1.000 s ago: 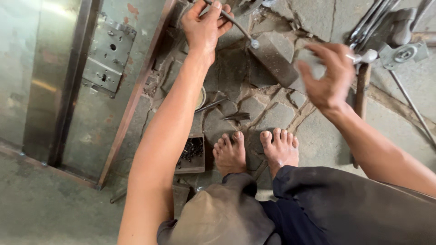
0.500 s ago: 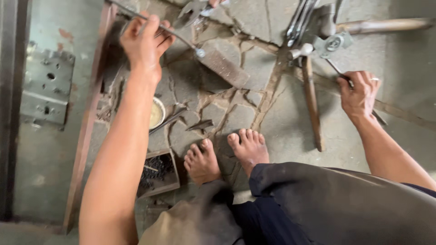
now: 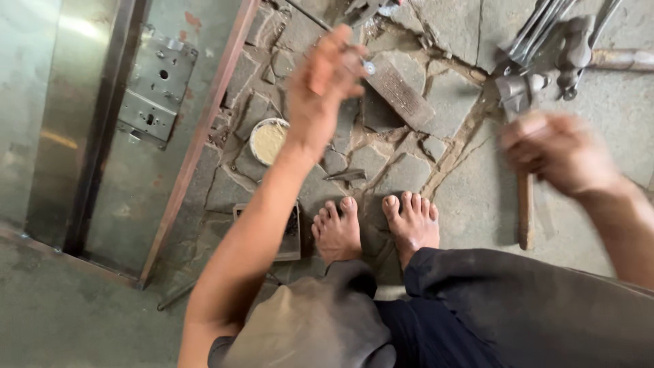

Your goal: The person assembles metal latch components on a stone floor, using a hammer and a punch to secure pins and fitting small metal parts onto a larger frame.

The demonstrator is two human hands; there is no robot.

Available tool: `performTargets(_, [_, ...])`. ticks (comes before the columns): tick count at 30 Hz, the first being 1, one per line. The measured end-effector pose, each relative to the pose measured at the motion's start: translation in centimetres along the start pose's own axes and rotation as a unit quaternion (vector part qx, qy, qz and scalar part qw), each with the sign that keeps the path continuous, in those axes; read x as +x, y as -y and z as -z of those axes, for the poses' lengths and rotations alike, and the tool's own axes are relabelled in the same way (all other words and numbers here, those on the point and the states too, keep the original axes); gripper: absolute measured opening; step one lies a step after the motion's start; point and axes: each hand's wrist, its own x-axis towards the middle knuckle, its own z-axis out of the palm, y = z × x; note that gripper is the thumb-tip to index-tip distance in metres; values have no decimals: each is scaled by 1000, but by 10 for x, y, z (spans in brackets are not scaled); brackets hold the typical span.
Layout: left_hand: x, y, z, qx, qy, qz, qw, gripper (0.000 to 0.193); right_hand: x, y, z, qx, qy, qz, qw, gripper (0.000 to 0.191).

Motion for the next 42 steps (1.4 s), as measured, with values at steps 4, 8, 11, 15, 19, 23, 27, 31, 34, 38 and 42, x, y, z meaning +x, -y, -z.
performTargets(4, [-25,0,-9,-216,104,167,956,50,22,-5,-78,201,311,-71,926,28])
performTargets(8, [-34,11,0,-125,51,182,974,42,35,-6,-122,340,393,-157,839,32])
performTargets(11, [-32,26,3,-130,-4,203,970,36,42,-4,-137,313,329,-206,867,34])
performTargets(15, [-19,47,0,-161,-65,246,954,31,49,-3,-147,310,316,-199,875,35])
performTargets(19, [-8,64,-1,-145,-64,225,961,31,55,-2,-154,308,298,-197,882,37])
performTargets(23, [-1,73,2,-144,-59,215,964,31,60,-2,-157,282,282,-173,901,38])
performTargets(27, [3,79,3,-141,-51,215,965,33,64,-3,-158,278,270,-159,908,39])
performTargets(31, [5,82,4,-142,-75,226,961,33,67,-5,-158,270,261,-162,913,38])
performTargets(34, [4,82,5,-141,-79,236,958,32,66,-6,-156,259,256,-163,917,38])
performTargets(38, [2,82,2,-117,-103,252,955,34,61,-5,-150,246,247,-166,923,38])
performTargets(42, [-1,85,-5,-105,-129,234,958,33,48,-1,-137,8,131,-47,990,38])
